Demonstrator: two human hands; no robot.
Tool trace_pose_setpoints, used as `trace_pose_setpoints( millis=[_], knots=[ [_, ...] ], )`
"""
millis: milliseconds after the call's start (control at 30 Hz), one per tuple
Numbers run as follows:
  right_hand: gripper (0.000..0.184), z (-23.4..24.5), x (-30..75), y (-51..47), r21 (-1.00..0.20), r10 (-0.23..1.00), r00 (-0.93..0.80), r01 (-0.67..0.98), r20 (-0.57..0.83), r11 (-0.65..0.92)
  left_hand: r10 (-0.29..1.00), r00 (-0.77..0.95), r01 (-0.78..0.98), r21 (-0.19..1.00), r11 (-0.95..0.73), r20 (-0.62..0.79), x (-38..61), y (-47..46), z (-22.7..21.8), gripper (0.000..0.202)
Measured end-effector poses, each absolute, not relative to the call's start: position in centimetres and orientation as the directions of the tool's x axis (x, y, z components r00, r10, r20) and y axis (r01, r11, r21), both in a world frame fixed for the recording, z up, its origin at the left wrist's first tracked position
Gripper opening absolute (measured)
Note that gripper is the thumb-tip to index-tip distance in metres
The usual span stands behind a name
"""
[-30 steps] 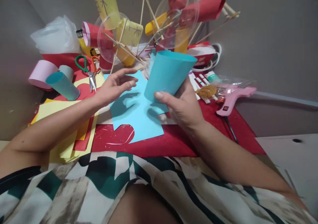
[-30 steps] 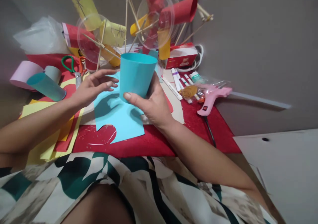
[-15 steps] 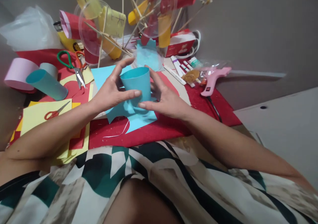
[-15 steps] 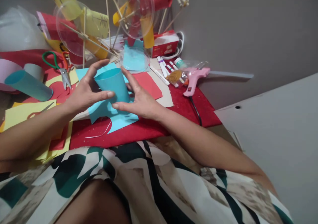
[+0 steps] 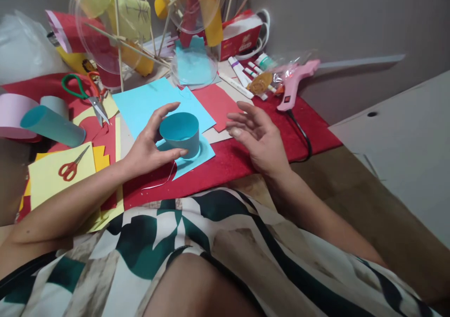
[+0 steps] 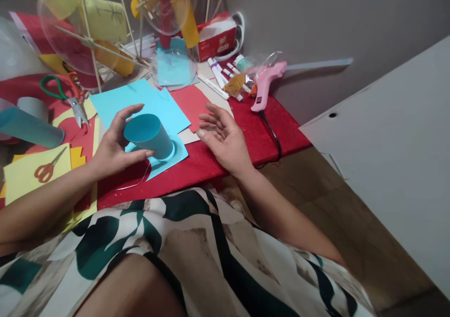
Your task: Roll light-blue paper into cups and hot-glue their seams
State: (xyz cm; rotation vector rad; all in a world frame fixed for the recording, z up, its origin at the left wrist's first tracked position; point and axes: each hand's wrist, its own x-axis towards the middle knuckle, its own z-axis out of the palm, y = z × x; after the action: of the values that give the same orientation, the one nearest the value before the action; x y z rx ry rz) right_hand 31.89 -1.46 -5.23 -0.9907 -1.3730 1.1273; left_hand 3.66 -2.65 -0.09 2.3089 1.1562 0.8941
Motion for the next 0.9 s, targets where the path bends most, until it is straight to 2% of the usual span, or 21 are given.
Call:
trace_pose_setpoints(
  millis=[233, 333, 400, 500, 600, 733, 900],
  knots=[
    [0.044, -5.5, 31.7, -1.5, -0.974, 0.971, -0.072, -0.028, 0.228, 0.227, 0.817, 0.469, 0.576, 0.585, -0.571, 0.336, 3.6, -3.0, -0.5, 0.089],
    [0.037, -5.3, 31.2, -2.1, -0.962, 0.962, -0.088, 0.066, 0.26, 0.266, 0.782, 0.511, 0.565, 0.546, -0.618, 0.356, 3.2, -3.2, -0.4, 0.091],
    [0.032, -5.3, 31.0, -2.5, -0.922, 0.943, -0.129, 0.205, 0.307, 0.329, 0.757, 0.55, 0.553, 0.525, -0.647, 0.353, 2.9, -3.4, -0.3, 0.094],
    [0.033, -5.3, 31.1, -2.7, -0.729, 0.872, -0.28, 0.478, 0.401, 0.489, 0.758, 0.565, 0.556, 0.527, -0.642, 0.328, 2.6, -3.7, -0.2, 0.101],
    [0.032, -5.2, 31.5, -2.1, -0.477, 0.794, -0.437, 0.637, 0.424, 0.605, 0.775, 0.549, 0.551, 0.561, -0.618, 0.315, 2.6, -3.9, -0.5, 0.103],
    [0.028, -4.7, 32.1, -0.8, -0.297, 0.733, -0.545, 0.681, 0.406, 0.67, 0.798, 0.538, 0.533, 0.624, -0.572, 0.271, 2.7, -4.0, -0.9, 0.102],
    [0.03, -4.1, 32.8, 0.7, -0.192, 0.667, -0.651, 0.648, 0.361, 0.737, 0.819, 0.522, 0.508, 0.685, -0.523, 0.238, 2.7, -3.9, -1.3, 0.104]
  ],
)
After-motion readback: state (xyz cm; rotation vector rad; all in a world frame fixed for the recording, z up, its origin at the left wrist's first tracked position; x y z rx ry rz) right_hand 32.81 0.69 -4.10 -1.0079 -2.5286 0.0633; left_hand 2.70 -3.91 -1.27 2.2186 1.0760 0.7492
